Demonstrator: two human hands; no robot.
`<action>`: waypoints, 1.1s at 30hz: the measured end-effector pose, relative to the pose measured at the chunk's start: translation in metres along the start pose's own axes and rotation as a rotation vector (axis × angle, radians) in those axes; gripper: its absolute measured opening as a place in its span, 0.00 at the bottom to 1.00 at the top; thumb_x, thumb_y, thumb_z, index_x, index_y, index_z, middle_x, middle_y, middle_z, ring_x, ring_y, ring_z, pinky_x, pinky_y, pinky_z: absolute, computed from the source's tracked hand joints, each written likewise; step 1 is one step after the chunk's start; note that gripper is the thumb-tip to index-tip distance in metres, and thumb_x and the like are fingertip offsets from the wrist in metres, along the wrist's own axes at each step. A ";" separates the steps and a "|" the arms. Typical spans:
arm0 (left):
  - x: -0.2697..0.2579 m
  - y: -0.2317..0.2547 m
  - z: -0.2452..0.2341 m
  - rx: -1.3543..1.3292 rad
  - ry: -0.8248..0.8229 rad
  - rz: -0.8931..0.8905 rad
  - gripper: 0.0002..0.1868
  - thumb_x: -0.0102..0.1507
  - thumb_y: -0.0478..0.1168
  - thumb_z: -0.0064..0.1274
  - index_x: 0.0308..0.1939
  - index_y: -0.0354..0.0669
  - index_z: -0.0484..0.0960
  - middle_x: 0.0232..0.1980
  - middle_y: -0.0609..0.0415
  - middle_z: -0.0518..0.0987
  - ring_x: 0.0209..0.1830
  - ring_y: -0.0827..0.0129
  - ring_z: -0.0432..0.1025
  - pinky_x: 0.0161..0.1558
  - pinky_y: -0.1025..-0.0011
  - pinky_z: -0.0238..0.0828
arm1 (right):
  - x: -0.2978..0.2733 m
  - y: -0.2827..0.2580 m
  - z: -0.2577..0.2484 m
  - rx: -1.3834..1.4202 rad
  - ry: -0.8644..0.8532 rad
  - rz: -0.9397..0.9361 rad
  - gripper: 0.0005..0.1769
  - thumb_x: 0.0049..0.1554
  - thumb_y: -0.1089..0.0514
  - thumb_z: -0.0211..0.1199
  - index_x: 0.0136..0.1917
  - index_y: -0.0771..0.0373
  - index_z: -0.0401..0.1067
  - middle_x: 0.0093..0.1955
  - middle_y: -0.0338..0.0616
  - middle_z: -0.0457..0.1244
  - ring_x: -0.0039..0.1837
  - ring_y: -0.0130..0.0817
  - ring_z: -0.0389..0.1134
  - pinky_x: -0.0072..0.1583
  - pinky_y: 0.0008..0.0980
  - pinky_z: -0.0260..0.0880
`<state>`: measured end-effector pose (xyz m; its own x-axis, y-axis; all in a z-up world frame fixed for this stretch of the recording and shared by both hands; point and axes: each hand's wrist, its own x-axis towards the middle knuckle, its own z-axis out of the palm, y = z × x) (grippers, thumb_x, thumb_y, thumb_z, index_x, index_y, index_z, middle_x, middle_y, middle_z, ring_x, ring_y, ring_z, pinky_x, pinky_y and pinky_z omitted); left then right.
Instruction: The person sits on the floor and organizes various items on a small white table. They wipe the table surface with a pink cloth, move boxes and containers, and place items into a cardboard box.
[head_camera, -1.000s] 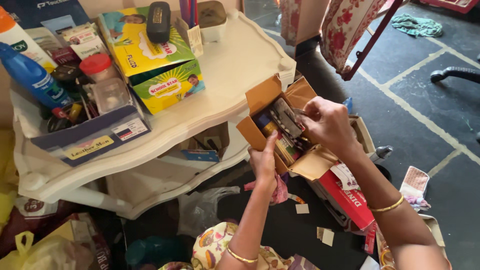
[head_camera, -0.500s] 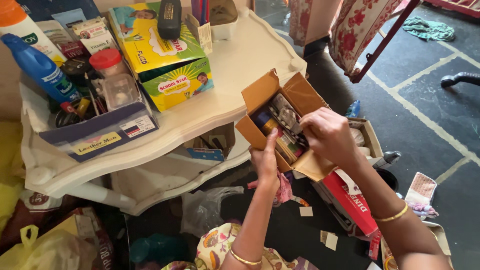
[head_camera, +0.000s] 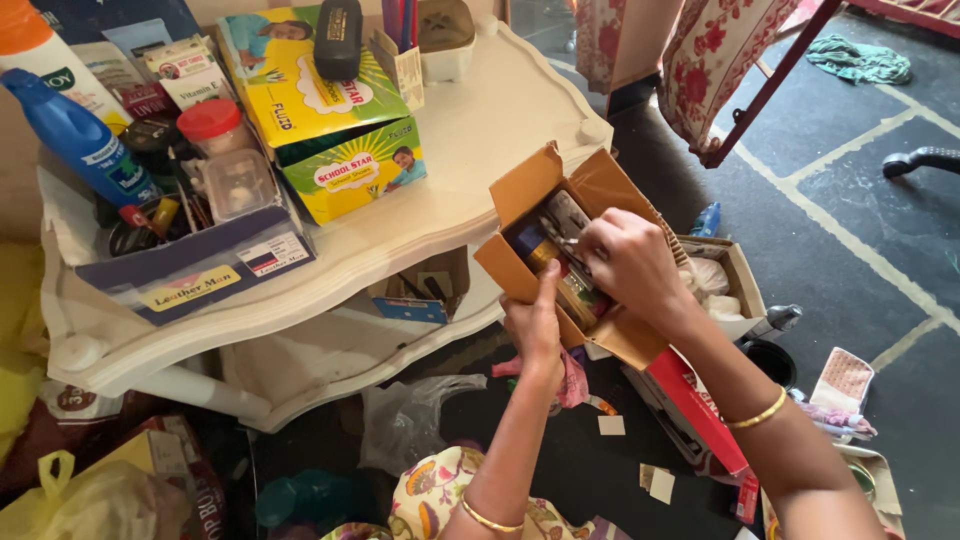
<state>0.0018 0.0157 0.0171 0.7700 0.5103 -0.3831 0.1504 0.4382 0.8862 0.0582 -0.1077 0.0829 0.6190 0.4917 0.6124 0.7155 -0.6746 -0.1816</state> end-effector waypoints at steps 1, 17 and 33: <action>0.001 0.000 -0.001 0.023 0.002 0.014 0.38 0.52 0.56 0.68 0.56 0.33 0.75 0.55 0.47 0.82 0.53 0.64 0.76 0.57 0.67 0.70 | -0.004 -0.002 -0.003 0.058 0.054 -0.058 0.05 0.50 0.67 0.69 0.42 0.65 0.75 0.41 0.49 0.65 0.46 0.46 0.69 0.51 0.42 0.71; 0.006 -0.006 -0.002 -0.060 -0.042 0.095 0.32 0.54 0.53 0.67 0.52 0.32 0.78 0.51 0.48 0.83 0.49 0.66 0.77 0.54 0.68 0.71 | -0.027 -0.009 -0.037 -0.080 0.327 -0.504 0.11 0.48 0.71 0.70 0.46 0.71 0.76 0.41 0.49 0.65 0.44 0.43 0.70 0.46 0.39 0.74; 0.007 -0.002 -0.003 0.035 -0.007 -0.003 0.37 0.54 0.56 0.67 0.58 0.36 0.74 0.56 0.48 0.80 0.55 0.64 0.75 0.57 0.68 0.69 | 0.008 -0.016 -0.003 0.174 0.125 0.194 0.05 0.53 0.65 0.70 0.44 0.67 0.78 0.43 0.50 0.70 0.45 0.43 0.74 0.49 0.38 0.73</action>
<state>0.0047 0.0205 0.0117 0.7738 0.5037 -0.3841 0.1744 0.4135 0.8937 0.0508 -0.0949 0.0933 0.7126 0.2843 0.6413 0.6395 -0.6392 -0.4272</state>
